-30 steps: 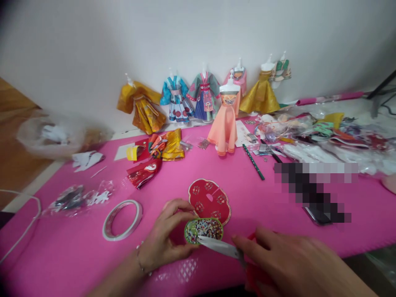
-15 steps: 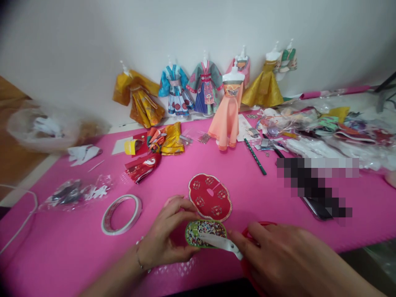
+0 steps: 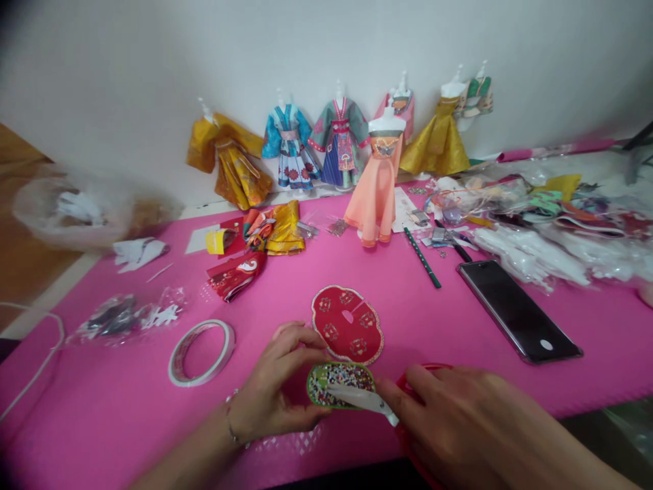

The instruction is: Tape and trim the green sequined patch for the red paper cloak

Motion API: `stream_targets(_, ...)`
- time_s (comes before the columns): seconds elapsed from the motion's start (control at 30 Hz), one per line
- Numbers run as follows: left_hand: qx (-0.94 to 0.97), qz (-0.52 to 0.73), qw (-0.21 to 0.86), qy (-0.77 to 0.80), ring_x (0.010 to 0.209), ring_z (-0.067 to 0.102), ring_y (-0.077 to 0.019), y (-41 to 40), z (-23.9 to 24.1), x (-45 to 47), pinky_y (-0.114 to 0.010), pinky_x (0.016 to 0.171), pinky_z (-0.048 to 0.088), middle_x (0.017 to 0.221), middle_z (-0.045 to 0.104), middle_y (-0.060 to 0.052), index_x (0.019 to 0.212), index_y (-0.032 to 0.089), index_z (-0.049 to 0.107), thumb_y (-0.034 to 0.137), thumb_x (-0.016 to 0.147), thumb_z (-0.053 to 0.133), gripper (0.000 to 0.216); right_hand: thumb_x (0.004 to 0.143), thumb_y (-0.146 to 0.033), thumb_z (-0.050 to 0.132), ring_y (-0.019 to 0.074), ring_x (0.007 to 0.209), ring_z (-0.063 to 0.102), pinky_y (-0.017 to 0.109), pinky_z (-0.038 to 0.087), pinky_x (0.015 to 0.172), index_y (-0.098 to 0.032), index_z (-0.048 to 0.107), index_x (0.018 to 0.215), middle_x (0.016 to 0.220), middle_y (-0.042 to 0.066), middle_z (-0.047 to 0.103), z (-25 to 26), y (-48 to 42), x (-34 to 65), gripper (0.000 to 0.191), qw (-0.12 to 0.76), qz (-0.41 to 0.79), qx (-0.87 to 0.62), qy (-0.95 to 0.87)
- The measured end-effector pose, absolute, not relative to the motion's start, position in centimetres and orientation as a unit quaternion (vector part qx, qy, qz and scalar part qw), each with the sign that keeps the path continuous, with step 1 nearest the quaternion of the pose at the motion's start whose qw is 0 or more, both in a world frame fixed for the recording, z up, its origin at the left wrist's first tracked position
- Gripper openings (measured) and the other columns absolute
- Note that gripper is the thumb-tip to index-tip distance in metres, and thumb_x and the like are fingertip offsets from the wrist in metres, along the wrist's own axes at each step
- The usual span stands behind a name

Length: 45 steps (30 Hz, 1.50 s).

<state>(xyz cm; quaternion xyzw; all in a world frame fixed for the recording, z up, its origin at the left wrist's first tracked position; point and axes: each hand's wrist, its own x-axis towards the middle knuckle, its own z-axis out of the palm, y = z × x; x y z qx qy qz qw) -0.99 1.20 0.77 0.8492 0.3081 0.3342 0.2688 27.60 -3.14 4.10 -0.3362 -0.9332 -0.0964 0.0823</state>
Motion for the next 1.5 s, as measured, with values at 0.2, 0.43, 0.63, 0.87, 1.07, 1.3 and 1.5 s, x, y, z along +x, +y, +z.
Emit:
stream_targets(0.2, 0.849, 0.339, 0.264, 0.308, 0.103, 0.065, -0.0255, 1.3, 0.8, -1.0, -0.042, 0.094, 0.045, 0.108, 0.070, -0.008, 0.116, 0.023, 0.067, 0.037, 0.075, 0.084, 0.047, 0.081, -0.014, 0.054, 0.0184, 0.047, 0.050, 0.043, 0.025, 0.044, -0.029, 0.062, 0.129, 0.065, 0.000, 0.057, 3.6, -3.2, 27.8, 0.051, 0.079, -0.075, -0.339, -0.935)
stream_targets(0.43, 0.849, 0.335, 0.264, 0.311, 0.103, 0.064, -0.0259, 1.3, 0.7, -1.0, -0.042, 0.094, 0.045, 0.109, 0.069, -0.009, 0.116, 0.023, 0.068, 0.040, 0.077, 0.082, 0.045, 0.083, -0.014, 0.054, 0.0179, 0.050, 0.052, 0.042, 0.026, 0.047, -0.029, 0.059, 0.134, 0.068, 0.000, 0.059, 3.5, -3.5, 28.2, 0.054, 0.064, -0.089, -0.339, -0.934)
stream_targets(0.63, 0.850, 0.344, 0.261, 0.302, 0.104, 0.064, -0.0261, 1.4, 0.3, -1.1, -0.043, 0.094, 0.045, 0.110, 0.068, -0.009, 0.116, 0.022, 0.067, 0.039, 0.075, 0.084, 0.047, 0.088, -0.011, 0.041, 0.0157, 0.052, 0.055, 0.038, 0.027, 0.049, -0.028, 0.058, 0.131, 0.070, -0.002, 0.059, 3.8, -3.4, 27.7, 0.050, 0.047, -0.077, -0.347, -0.934)
stream_targets(0.87, 0.845, 0.351, 0.254, 0.312, 0.101, 0.063, -0.0253, 1.5, 0.4, -1.3, -0.041, 0.091, 0.046, 0.109, 0.067, -0.009, 0.114, 0.020, 0.065, 0.030, 0.072, 0.086, 0.048, 0.091, -0.013, 0.037, 0.0149, 0.053, 0.059, 0.036, 0.031, 0.050, -0.028, 0.056, 0.127, 0.072, -0.003, 0.062, 5.4, -3.0, 27.8, 0.044, 0.046, -0.088, -0.366, -0.925)
stream_targets(1.07, 0.811, 0.372, 0.205, 0.402, 0.104, 0.062, -0.0260, 2.1, 0.7, -2.2, -0.040, 0.091, 0.049, 0.112, 0.064, -0.009, 0.114, 0.020, 0.064, 0.024, 0.079, 0.079, 0.038, 0.095, -0.029, 0.043, 0.0156, 0.047, 0.059, 0.036, 0.029, 0.043, -0.033, 0.054, 0.131, 0.074, -0.003, 0.064, 6.4, -2.6, 30.3, 0.037, 0.011, -0.116, -0.425, -0.898)
stream_targets(1.3, 0.736, 0.409, 0.089, 0.532, 0.093, 0.063, -0.0210, 3.7, 0.3, -3.3, -0.034, 0.083, 0.052, 0.102, 0.062, -0.006, 0.104, 0.018, 0.065, 0.027, 0.087, 0.071, 0.019, 0.087, -0.016, 0.047, 0.0147, 0.049, 0.064, 0.033, 0.035, 0.042, -0.028, 0.063, 0.114, 0.077, -0.001, 0.067, 4.4, -2.9, 31.1, 0.033, 0.036, -0.067, -0.433, -0.898)
stream_targets(1.5, 0.718, 0.409, 0.072, 0.559, 0.087, 0.060, -0.0211, 4.4, -0.1, -3.9, -0.034, 0.079, 0.052, 0.099, 0.063, -0.006, 0.105, 0.016, 0.065, 0.032, 0.088, 0.071, 0.023, 0.083, -0.011, 0.052, 0.0168, 0.050, 0.067, 0.035, 0.033, 0.043, -0.024, 0.065, 0.105, 0.074, -0.001, 0.067, 2.9, -2.5, 29.6, 0.028, 0.038, -0.008, -0.402, -0.915)
